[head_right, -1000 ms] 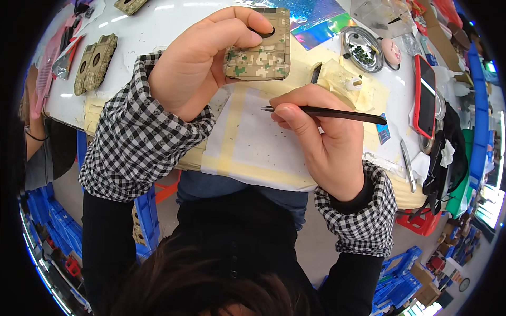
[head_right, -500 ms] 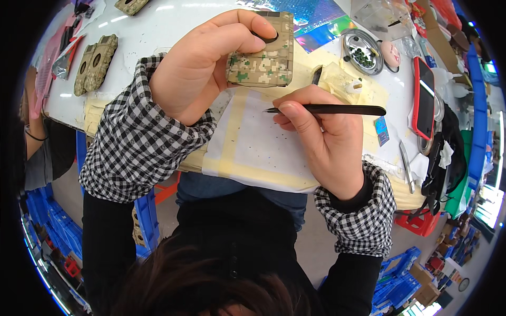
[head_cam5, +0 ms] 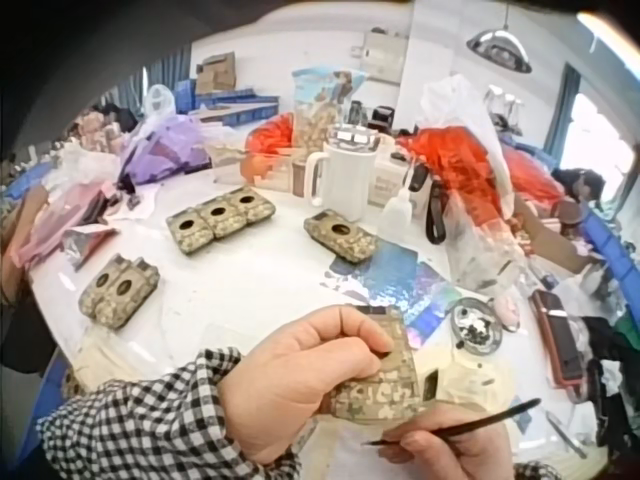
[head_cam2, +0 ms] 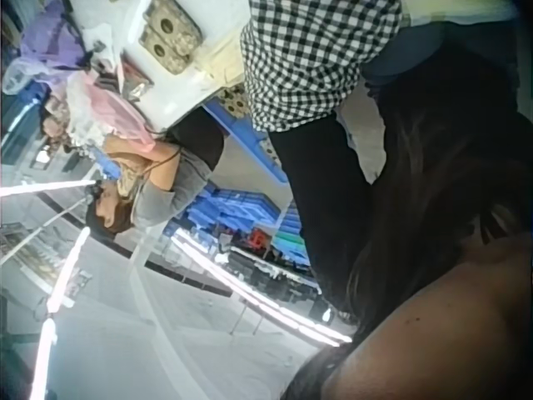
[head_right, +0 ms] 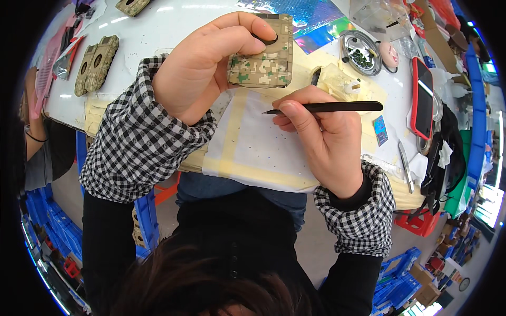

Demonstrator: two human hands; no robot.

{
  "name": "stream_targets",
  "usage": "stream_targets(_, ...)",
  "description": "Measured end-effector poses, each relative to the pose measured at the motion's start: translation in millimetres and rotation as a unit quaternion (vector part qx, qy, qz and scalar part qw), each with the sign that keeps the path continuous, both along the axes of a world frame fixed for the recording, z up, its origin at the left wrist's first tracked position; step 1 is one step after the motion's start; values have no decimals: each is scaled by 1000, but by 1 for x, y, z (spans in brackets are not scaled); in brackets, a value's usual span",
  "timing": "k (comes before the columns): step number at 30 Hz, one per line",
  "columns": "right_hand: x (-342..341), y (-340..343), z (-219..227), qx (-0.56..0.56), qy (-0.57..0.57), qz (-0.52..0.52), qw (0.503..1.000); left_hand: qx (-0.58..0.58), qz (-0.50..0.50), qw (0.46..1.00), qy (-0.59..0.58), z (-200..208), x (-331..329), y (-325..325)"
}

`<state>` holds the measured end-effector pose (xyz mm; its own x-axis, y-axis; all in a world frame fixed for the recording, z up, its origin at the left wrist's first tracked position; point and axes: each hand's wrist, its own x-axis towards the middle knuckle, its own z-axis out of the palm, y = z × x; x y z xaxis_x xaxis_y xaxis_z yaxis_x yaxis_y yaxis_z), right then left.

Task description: Using tweezers to precisely place small components onto toy tank bodies during an assembly process.

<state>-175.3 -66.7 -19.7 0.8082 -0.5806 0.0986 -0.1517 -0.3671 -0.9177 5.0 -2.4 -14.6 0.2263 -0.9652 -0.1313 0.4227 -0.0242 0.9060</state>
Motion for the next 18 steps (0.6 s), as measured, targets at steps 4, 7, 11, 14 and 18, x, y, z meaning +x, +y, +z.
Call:
stream_targets(4,2,3,-3,33,-20,-26,999,4,4,1000,-2,0,1,1)
stream_targets(7,1,3,0,35,-26,-31,999,0,-3,1000,-1,0,0,0)
stream_targets(11,1,3,-3,29,-50,-42,997,2,-1,1000,-4,-1,1,0)
stream_targets(14,2,3,-4,26,-42,-37,998,1,1,1000,-8,-1,1,1)
stream_targets(18,1,3,-2,22,-28,-34,999,3,-2,1000,-5,0,1,0)
